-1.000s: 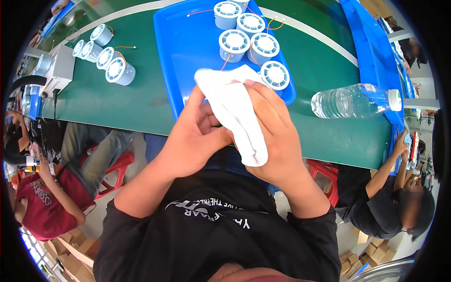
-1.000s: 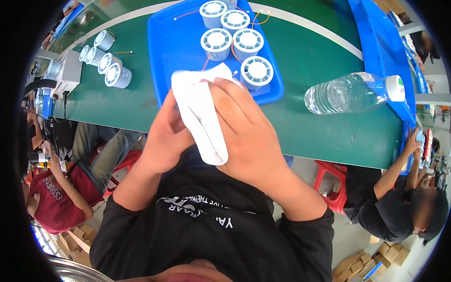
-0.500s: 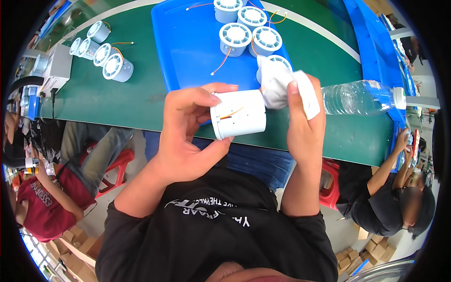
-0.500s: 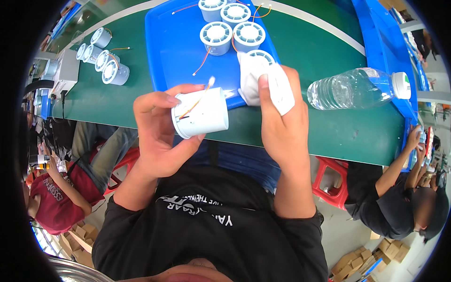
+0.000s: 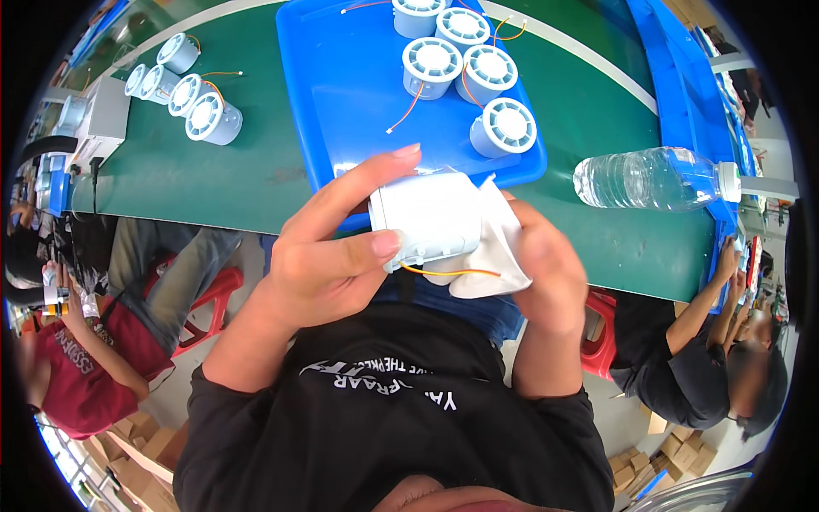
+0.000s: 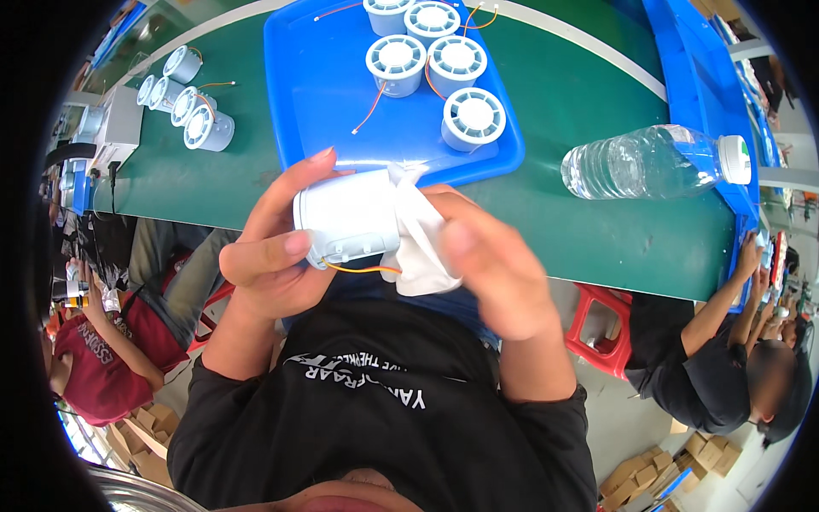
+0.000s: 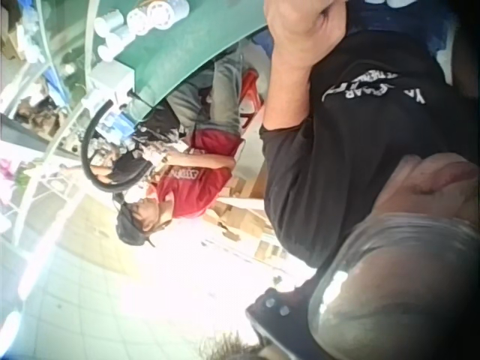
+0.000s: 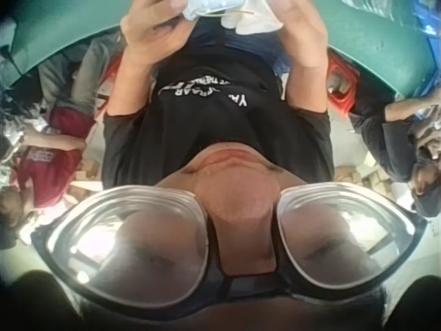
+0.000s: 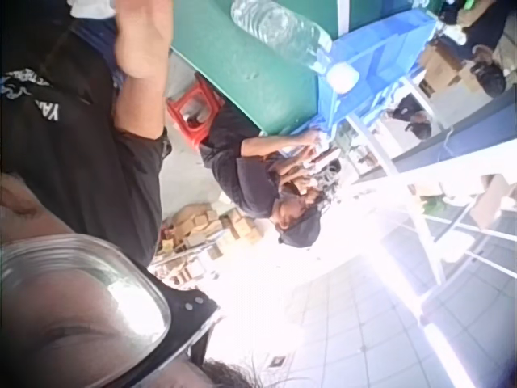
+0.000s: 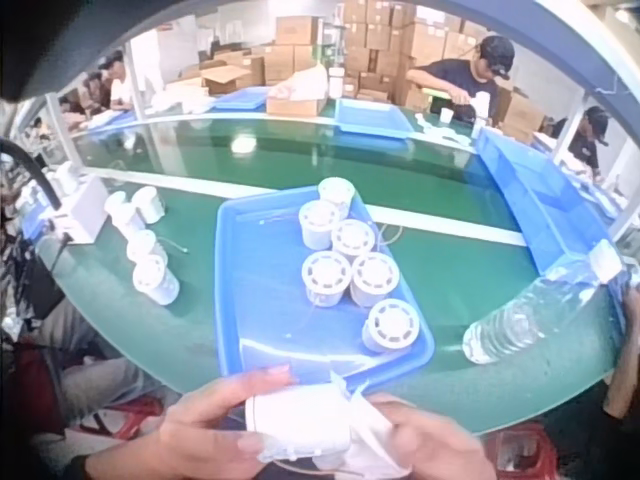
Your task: Cleaning cylindrical electronic components using a cloth and liquid.
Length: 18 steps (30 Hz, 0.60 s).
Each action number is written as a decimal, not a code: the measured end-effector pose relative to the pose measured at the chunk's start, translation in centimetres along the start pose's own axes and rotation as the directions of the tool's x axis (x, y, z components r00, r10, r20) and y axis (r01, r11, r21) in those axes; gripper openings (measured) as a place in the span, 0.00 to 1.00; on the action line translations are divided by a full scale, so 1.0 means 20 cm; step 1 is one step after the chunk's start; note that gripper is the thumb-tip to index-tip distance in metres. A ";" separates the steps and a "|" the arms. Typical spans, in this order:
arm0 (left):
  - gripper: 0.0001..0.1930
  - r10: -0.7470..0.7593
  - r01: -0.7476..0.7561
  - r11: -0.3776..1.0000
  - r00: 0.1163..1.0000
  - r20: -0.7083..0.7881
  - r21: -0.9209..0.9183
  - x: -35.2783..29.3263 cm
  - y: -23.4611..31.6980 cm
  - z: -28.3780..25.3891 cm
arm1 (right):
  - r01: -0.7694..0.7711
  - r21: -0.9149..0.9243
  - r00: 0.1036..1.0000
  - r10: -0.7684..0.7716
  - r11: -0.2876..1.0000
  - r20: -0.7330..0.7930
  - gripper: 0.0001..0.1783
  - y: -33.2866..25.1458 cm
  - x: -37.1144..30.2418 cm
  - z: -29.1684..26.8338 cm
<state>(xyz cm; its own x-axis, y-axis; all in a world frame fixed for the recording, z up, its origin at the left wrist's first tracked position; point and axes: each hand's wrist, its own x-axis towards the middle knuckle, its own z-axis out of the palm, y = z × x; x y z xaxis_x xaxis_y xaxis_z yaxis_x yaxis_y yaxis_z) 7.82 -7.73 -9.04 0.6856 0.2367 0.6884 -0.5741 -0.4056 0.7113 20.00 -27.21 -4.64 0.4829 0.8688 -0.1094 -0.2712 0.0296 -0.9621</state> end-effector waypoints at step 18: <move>0.33 -0.723 0.692 0.506 0.666 0.183 -0.515 0.11 0.18 -0.03 | 0.497 -0.737 0.691 -0.722 0.457 0.018 0.10 0.19 0.05 0.06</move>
<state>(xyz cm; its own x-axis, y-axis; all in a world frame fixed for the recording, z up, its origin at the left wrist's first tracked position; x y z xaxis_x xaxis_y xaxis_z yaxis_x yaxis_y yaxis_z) 7.03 -8.14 -4.98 0.9538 0.2890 -0.0825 -0.0465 0.4131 0.9095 18.48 -25.74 -8.08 0.5146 0.5882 0.6238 0.7300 0.0811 -0.6787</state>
